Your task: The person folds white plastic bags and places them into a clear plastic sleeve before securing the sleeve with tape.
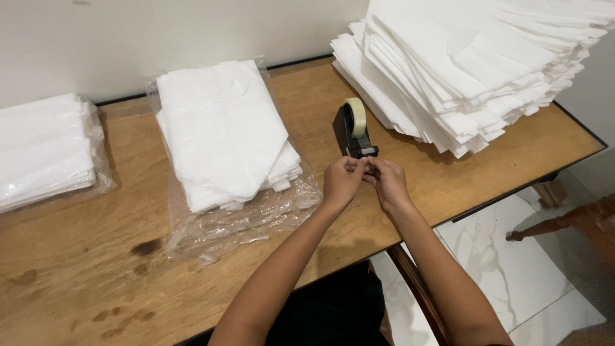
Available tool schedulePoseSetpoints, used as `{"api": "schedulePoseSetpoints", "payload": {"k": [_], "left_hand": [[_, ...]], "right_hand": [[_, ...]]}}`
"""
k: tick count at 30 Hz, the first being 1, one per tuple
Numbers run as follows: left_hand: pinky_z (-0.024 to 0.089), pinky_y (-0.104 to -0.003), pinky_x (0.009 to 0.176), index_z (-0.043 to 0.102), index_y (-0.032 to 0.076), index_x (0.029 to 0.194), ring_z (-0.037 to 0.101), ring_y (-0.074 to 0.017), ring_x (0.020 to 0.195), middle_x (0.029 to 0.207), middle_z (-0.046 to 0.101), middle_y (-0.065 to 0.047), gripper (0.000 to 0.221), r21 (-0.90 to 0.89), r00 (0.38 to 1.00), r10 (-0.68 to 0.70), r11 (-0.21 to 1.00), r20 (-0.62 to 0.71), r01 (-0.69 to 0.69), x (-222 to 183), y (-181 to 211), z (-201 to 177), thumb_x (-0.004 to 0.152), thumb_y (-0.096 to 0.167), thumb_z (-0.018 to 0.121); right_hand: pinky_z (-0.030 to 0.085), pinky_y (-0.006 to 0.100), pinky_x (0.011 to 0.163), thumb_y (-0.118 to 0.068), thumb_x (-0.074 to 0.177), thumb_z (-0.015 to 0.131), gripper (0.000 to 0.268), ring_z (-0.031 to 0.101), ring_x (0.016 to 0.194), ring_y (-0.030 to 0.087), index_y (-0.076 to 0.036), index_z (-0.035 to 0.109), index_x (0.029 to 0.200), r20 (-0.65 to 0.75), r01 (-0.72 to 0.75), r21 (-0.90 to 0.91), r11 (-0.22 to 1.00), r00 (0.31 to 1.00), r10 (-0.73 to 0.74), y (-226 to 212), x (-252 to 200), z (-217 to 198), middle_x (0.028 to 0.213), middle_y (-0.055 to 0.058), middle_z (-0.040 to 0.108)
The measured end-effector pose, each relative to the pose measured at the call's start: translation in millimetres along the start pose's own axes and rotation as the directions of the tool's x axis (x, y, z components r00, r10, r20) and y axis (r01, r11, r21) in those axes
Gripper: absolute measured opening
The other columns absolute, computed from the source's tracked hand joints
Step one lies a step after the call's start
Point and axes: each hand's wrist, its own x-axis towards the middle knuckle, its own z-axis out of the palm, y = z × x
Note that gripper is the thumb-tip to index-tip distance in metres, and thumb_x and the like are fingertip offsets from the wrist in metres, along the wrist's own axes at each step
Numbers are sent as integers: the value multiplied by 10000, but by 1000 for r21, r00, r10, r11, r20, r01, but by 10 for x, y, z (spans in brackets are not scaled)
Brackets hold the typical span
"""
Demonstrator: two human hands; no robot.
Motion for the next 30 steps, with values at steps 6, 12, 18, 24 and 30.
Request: {"api": "schedulePoseSetpoints", "payload": {"k": [6, 12, 18, 24, 30], "left_hand": [[558, -369, 758, 724, 59, 990, 732, -268, 898, 929, 761, -116, 338, 74, 1000, 8, 997, 11, -9, -13, -49, 8, 935, 374, 614], [566, -391, 767, 727, 50, 1020, 725, -303, 934, 972, 753, -148, 354, 86, 1000, 14, 996, 21, -16, -78, 40, -8, 952, 372, 596], [565, -357, 747, 723, 54, 1031, 726, -268, 891, 964, 753, -155, 316, 31, 998, 59, 998, 14, -60, -292, 85, -109, 956, 341, 613], [550, -294, 721, 725, 61, 1077, 692, -155, 839, 973, 758, -120, 276, -68, 998, 65, 996, 7, -64, -756, 421, -424, 930, 286, 661], [573, -211, 634, 729, 25, 1134, 692, -101, 739, 1003, 774, -130, 302, -301, 999, 29, 953, -42, -40, -1291, 573, -700, 866, 164, 717]], "right_hand": [[599, 327, 775, -140, 893, 669, 122, 666, 737, 154, -29, 719, 898, 7, 2, -15, 1000, 1000, -2, 78, 70, -61, 760, 51, 657], [592, 324, 768, -145, 897, 660, 128, 675, 750, 163, -31, 718, 892, 8, 23, -34, 999, 1000, -23, 88, 58, -65, 773, 68, 674], [592, 318, 711, -108, 890, 627, 134, 686, 727, 176, 0, 705, 890, 66, 126, -17, 992, 990, -124, -48, -198, 8, 762, 110, 687], [544, 285, 759, -47, 905, 600, 156, 626, 801, 130, -16, 753, 902, 226, 395, -232, 889, 911, -346, -355, -592, 95, 850, 95, 699], [548, 304, 719, -24, 898, 647, 112, 641, 754, 180, 18, 751, 891, 357, 432, -205, 878, 868, -344, -428, -890, 276, 785, 135, 692]]}}
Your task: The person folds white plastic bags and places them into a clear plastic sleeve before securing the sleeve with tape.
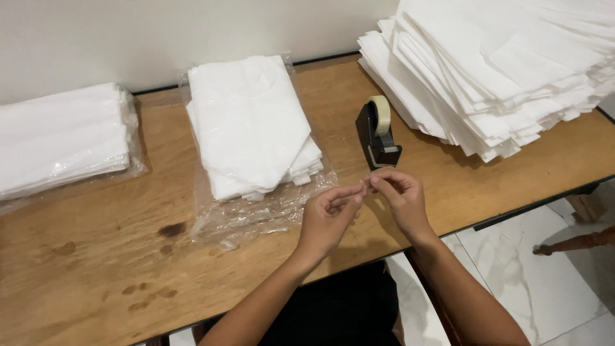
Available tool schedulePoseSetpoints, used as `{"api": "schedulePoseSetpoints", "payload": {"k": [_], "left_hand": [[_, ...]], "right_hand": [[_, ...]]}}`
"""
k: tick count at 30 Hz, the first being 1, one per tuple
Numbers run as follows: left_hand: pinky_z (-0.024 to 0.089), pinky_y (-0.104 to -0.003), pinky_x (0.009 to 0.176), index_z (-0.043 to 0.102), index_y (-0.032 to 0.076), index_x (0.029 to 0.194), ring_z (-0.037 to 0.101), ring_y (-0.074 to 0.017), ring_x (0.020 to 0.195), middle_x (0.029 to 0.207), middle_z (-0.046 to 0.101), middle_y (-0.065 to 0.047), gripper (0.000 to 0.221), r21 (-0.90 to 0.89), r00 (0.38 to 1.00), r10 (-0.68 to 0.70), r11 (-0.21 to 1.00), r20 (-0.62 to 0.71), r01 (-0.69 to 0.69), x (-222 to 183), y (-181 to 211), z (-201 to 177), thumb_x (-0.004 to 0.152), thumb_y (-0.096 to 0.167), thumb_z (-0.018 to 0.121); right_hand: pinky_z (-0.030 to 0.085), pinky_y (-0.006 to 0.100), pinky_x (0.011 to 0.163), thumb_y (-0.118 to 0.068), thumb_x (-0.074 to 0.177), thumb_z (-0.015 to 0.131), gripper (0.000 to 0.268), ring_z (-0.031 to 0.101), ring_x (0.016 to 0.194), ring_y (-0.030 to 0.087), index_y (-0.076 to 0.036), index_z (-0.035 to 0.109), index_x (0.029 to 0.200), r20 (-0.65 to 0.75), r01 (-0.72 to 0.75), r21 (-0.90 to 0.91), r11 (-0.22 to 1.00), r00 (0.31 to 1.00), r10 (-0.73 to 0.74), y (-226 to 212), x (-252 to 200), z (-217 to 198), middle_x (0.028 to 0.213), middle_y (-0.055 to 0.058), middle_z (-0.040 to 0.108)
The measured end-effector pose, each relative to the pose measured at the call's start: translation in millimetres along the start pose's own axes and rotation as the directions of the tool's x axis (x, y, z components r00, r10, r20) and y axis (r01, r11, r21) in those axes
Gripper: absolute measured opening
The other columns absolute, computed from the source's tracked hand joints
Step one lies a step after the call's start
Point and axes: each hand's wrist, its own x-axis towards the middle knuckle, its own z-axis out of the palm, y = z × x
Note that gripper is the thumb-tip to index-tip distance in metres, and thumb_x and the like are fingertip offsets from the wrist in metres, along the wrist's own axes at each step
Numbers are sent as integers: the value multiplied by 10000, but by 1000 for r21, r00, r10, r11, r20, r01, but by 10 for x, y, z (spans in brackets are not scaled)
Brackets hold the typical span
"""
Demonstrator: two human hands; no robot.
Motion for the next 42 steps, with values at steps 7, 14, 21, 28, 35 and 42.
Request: {"api": "schedulePoseSetpoints", "payload": {"k": [7, 14, 21, 28, 35, 42], "left_hand": [[594, -226, 596, 760, 1, 1014, 709, -128, 676, 900, 795, -139, 211, -7, 988, 19, 1000, -154, -21, -306, 221, -356, 854, 132, 721], [528, -340, 770, 786, 152, 979, 710, -275, 979, 1108, 762, -96, 156, 390, 928, 317, 894, -197, -222, -323, 373, -635, 864, 225, 711], [512, -346, 799, 788, 127, 871, 681, -282, 987, 1137, 745, -115, 112, 337, 941, 295, 914, -167, -226, -342, 274, -667, 822, 222, 755], [511, -340, 753, 761, 74, 797, 661, -234, 850, 968, 716, -112, 88, 326, 927, 326, 911, -187, -255, -426, 146, -659, 806, 161, 774], [495, -319, 729, 748, 50, 772, 626, -210, 803, 891, 680, -114, 125, 289, 909, 346, 917, -231, -275, -513, 177, -663, 805, 167, 774], [518, -303, 675, 728, 78, 793, 614, -179, 845, 907, 634, -65, 103, 312, 885, 395, 897, -247, -314, -626, 322, -685, 837, 171, 730]], "right_hand": [[532, 277, 712, -30, 903, 643, 168, 605, 772, 143, 27, 754, 1017, 48, -107, 84, 991, 993, 104, -206, -70, 277, 851, 99, 693], [537, 316, 702, 2, 885, 607, 238, 613, 778, 176, 76, 737, 1070, 161, -163, 146, 976, 977, 139, -192, -231, 453, 875, 155, 717], [550, 341, 675, 28, 844, 587, 255, 653, 766, 223, 71, 749, 1036, 285, -21, 155, 988, 958, -24, -219, -240, 544, 872, 192, 682], [544, 361, 791, 114, 824, 544, 338, 588, 805, 179, -70, 822, 874, 261, 363, -90, 928, 907, -329, -342, -141, 552, 1028, 133, 530], [525, 320, 746, 152, 843, 518, 431, 576, 772, 180, -151, 816, 769, 222, 539, -186, 822, 838, -499, -540, -119, 701, 1023, 92, 508], [487, 281, 717, 182, 843, 524, 459, 546, 798, 193, -181, 791, 761, 207, 649, -257, 716, 761, -615, -534, -91, 788, 1046, 95, 505]]}}
